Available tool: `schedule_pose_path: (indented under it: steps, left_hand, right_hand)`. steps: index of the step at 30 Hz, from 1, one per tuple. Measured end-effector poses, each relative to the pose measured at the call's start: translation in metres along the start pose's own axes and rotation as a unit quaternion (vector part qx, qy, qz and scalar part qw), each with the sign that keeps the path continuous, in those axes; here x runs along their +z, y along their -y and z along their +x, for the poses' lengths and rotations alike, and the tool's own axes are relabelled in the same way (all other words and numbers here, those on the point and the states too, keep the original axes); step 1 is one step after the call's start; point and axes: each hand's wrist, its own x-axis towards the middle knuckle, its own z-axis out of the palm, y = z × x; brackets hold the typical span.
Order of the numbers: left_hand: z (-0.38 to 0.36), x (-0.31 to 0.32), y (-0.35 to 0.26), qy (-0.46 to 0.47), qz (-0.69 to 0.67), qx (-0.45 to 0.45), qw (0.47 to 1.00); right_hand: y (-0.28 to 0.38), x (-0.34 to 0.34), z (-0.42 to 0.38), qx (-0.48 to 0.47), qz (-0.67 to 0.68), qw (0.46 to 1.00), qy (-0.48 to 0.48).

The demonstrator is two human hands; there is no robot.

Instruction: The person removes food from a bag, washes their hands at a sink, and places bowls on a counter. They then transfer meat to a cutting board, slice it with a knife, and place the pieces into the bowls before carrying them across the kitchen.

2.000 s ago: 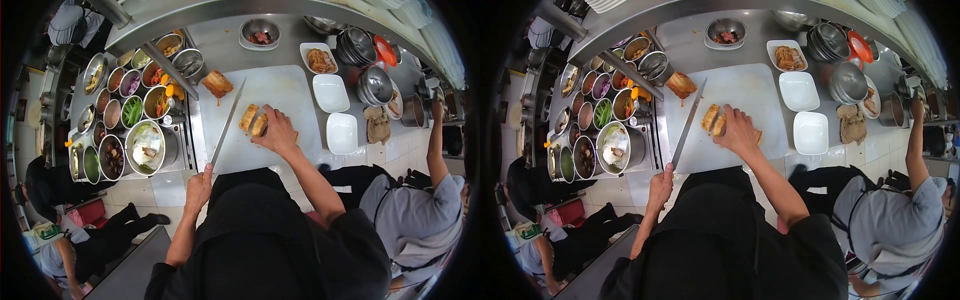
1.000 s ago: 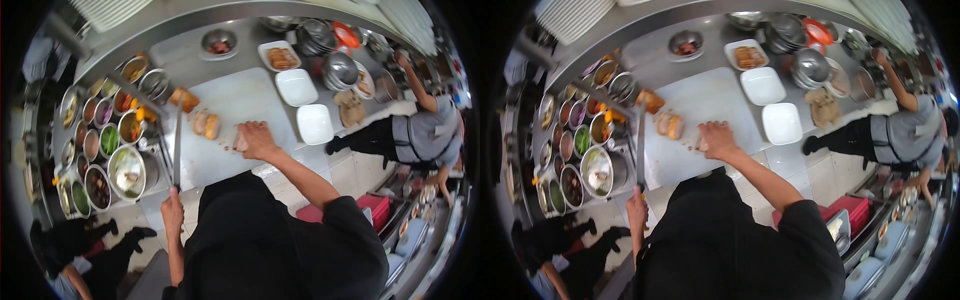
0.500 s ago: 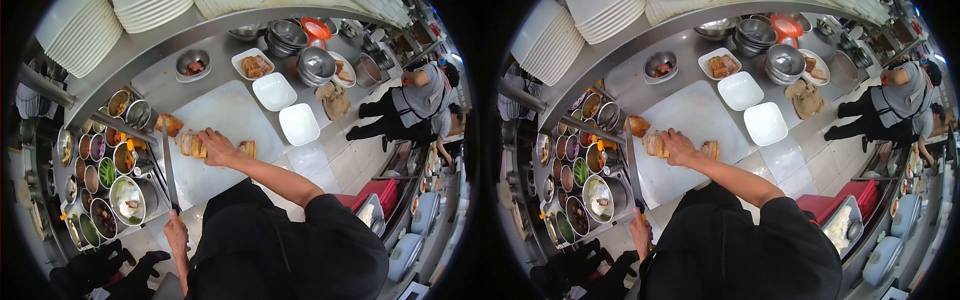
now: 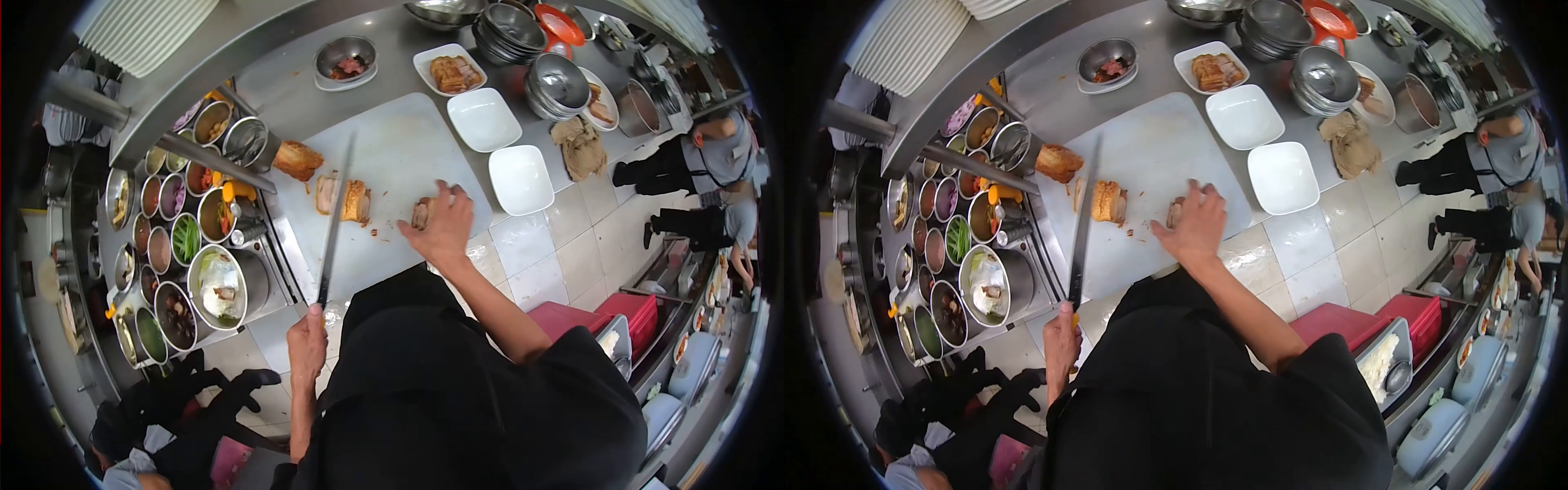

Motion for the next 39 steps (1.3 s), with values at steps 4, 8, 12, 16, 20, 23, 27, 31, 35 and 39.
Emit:
schedule_pose_path:
  steps: [4,8,12,16,20,23,27,31,35,39]
  left_hand:
    - [0.012,0.018,0.006,0.062,0.113,-0.01,0.992]
    - [0.01,0.027,-0.011,0.033,0.223,0.024,0.974]
    - [0.013,0.022,0.011,0.009,0.127,-0.004,0.992]
    - [0.006,0.007,-0.001,-0.009,0.056,-0.01,0.998]
    - [-0.006,-0.002,-0.013,-0.038,0.023,0.008,0.999]
    - [-0.01,0.002,-0.017,-0.042,0.02,0.017,0.999]
    - [-0.012,0.014,-0.014,-0.034,0.069,0.024,0.997]
    - [-0.012,0.027,-0.024,0.01,0.108,0.002,0.994]
    - [-0.007,0.046,-0.035,0.021,0.139,0.022,0.99]
    - [-0.001,0.058,-0.042,0.041,0.168,0.021,0.985]
  right_hand:
    - [-0.036,0.02,0.0,0.034,0.097,0.991,0.081]
    - [-0.043,0.02,0.014,-0.088,0.069,0.991,-0.068]
    - [-0.031,0.04,0.017,-0.243,0.178,0.953,0.005]
    - [-0.016,0.074,-0.028,-0.333,0.086,0.925,0.163]
    - [0.011,0.083,-0.074,-0.496,0.243,0.767,0.327]
    - [0.029,0.081,-0.057,-0.418,0.387,0.78,0.259]
    - [-0.006,0.037,0.001,-0.247,0.237,0.935,-0.094]
    - [-0.049,0.011,0.03,-0.07,0.066,0.976,-0.197]
    - [-0.074,0.038,0.033,-0.147,0.193,0.97,0.016]
    - [-0.047,0.045,0.021,-0.157,0.245,0.955,0.055]
